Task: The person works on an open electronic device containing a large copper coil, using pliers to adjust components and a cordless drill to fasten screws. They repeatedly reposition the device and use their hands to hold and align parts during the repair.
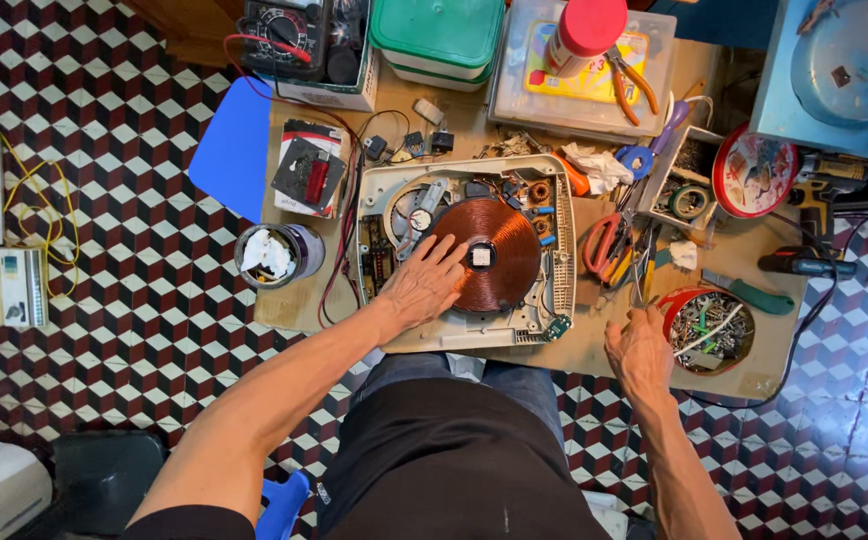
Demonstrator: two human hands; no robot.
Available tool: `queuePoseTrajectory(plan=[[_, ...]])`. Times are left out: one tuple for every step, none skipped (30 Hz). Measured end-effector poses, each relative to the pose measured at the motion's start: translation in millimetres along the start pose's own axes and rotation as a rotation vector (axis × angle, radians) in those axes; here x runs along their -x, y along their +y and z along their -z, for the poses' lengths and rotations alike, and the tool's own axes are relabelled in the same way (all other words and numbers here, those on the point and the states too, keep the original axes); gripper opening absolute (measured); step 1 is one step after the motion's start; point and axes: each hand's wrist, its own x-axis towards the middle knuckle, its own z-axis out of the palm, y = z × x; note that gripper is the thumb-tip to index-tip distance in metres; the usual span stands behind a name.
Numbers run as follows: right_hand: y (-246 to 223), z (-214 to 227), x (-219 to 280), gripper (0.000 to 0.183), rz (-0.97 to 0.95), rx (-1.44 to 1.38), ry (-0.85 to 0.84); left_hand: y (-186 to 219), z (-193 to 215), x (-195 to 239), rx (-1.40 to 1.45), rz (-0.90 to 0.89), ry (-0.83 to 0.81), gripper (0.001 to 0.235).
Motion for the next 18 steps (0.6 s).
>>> queuePoseTrajectory(plan=[[-3.1,-0.3,6.0,0.034,-0.021,-0.003,-0.022,-3.1,1.2,-2.4,-0.006,-0.022,0.006,0.045],[-5.8,-0.2,11.0,0.034,-0.044,-0.007,-0.042,-6.1,2.6,-6.3,-0.013,-0.046,0.012,0.046],[-7.8,-0.1,13.2,0.034,-0.067,-0.012,-0.061,-9.4,4.0,-10.5,-0.02,-0.07,0.019,0.047],[-8.5,0.1,17.5,0.033,-0.072,-0.017,-0.074,-11.5,4.2,-13.6,-0.028,-0.094,0.018,0.048],[-9.0,0.6,21.1,0.033,-0.078,-0.023,-0.086,-14.1,4.7,-17.6,-0.035,-0.119,0.018,0.05],[-10.3,0.8,21.5,0.032,-0.083,-0.031,-0.096,-17.6,6.4,-22.0,-0.046,-0.144,0.018,0.052],[-11.7,1.3,20.6,0.033,-0.063,-0.02,-0.089,-19.9,8.6,-26.0,-0.059,-0.179,0.006,0.053],[-13.6,2.3,17.8,0.034,-0.042,-0.008,-0.081,-22.5,11.7,-30.6,-0.073,-0.213,-0.004,0.055],[-15.8,3.1,14.6,0.034,-0.02,0.004,-0.072,-25.2,15.1,-35.8,-0.086,-0.247,-0.014,0.057],[-17.2,3.5,13.2,0.034,-0.038,-0.008,-0.077,-26.4,17.6,-40.6,-0.134,-0.274,-0.057,0.058],[-18.8,3.3,12.0,0.033,-0.056,-0.02,-0.081,-27.8,20.1,-45.7,-0.182,-0.3,-0.1,0.06],[-19.5,4.1,10.8,0.032,-0.073,-0.031,-0.085,-28.6,23.0,-50.5,-0.23,-0.325,-0.141,0.061],[-20.2,4.6,11.0,0.032,-0.069,-0.013,-0.084,-28.8,25.7,-53.6,-0.236,-0.334,-0.164,0.064],[-20.8,4.1,9.8,0.032,-0.061,0.004,-0.084,-29.6,28.3,-55.9,-0.244,-0.34,-0.186,0.067],[-20.6,4.0,10.0,0.032,-0.054,0.021,-0.083,-29.6,30.4,-56.5,-0.251,-0.346,-0.208,0.07],[-20.8,3.4,9.9,0.033,-0.062,0.033,-0.102,-30.7,32.8,-55.5,-0.255,-0.357,-0.189,0.07],[-20.4,2.6,10.3,0.034,-0.069,0.045,-0.121,-32.0,35.0,-53.9,-0.259,-0.368,-0.17,0.07],[-18.9,1.8,10.3,0.035,-0.078,0.057,-0.14,-33.0,36.6,-52.0,-0.263,-0.38,-0.151,0.07]])
